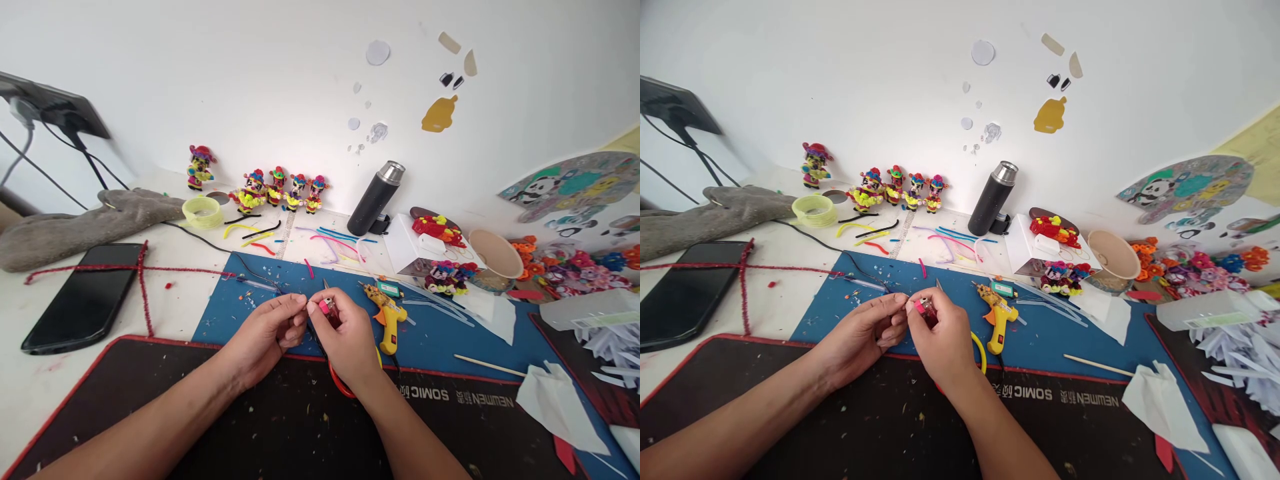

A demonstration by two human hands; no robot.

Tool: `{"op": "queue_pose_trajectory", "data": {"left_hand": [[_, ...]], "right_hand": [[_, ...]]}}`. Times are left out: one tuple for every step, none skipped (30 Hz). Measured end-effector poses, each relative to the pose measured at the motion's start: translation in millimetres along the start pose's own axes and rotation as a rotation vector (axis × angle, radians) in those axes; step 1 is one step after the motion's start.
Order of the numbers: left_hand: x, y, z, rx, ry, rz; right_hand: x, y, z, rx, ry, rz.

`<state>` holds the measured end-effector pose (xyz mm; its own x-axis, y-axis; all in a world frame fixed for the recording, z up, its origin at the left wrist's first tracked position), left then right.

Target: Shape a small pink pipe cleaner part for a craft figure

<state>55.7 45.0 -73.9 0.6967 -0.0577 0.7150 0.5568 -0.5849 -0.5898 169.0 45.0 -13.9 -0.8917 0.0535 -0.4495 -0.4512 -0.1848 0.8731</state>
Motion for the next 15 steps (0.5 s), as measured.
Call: {"op": "queue_pose_trajectory", "data": {"left_hand": [[0.0, -0.1, 0.0, 0.001, 0.000, 0.000], [0.0, -0.3, 0.1, 0.002, 0.001, 0.001], [0.0, -0.5, 0.2, 0.003, 0.001, 0.001], [0.0, -0.6, 0.3, 0.003, 0.002, 0.002], [0.1, -0.7, 0.4, 0.003, 0.002, 0.003], [0.0, -0.7, 0.5, 0.004, 0.002, 0.003], [0.0, -0.6, 0.6, 0.004, 0.002, 0.004], [-0.1, -0.5, 0.5, 0.004, 0.001, 0.005], [-0.3, -0.4, 0.3, 0.006, 0.000, 0.004], [-0.4, -0.2, 0.1, 0.008, 0.000, 0.004], [-0.6, 0.0, -0.1, 0.011, 0.001, 0.004], [-0.7, 0.2, -0.3, 0.012, 0.003, 0.006], [-0.9, 0.5, -0.4, 0.012, 0.005, 0.008], [-1.2, 0.9, -0.4, 0.011, 0.006, 0.010], [-1.6, 1.3, -0.3, 0.008, 0.008, 0.013]], "right_hand": [[-0.4, -0.2, -0.1, 0.002, -0.004, 0.003], [-0.9, -0.5, -0.2, 0.004, -0.008, 0.008], [-1.4, -0.9, -0.2, 0.007, -0.012, 0.013], [-1.7, -1.2, -0.2, 0.009, -0.015, 0.017], [-2.1, -1.5, -0.1, 0.009, -0.016, 0.020], [-2.3, -1.6, 0.1, 0.010, -0.017, 0.021], [-2.6, -1.7, 0.2, 0.009, -0.018, 0.021], [-2.8, -1.6, 0.4, 0.009, -0.019, 0.022], [-3.0, -1.5, 0.5, 0.009, -0.019, 0.023], [-3.0, -1.3, 0.5, 0.008, -0.019, 0.025], [-3.1, -1.0, 0.5, 0.007, -0.021, 0.026], [-3.0, -0.5, 0.4, 0.005, -0.019, 0.026], [-2.6, 0.0, 0.3, 0.002, -0.016, 0.023], [-2.2, 0.5, 0.2, 0.000, -0.013, 0.018], [-1.8, 0.8, 0.0, -0.001, -0.009, 0.012]]}}
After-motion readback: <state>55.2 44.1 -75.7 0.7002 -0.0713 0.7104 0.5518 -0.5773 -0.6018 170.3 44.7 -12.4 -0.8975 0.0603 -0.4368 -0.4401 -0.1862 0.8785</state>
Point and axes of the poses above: each hand's wrist, its own z-axis towards the middle knuckle, its own x-axis out of the palm, y = z × x, the point moved 9 cm from there along z, towards the middle knuckle, and after that the axes turned 3 degrees about -x, right-handed, at the moved point
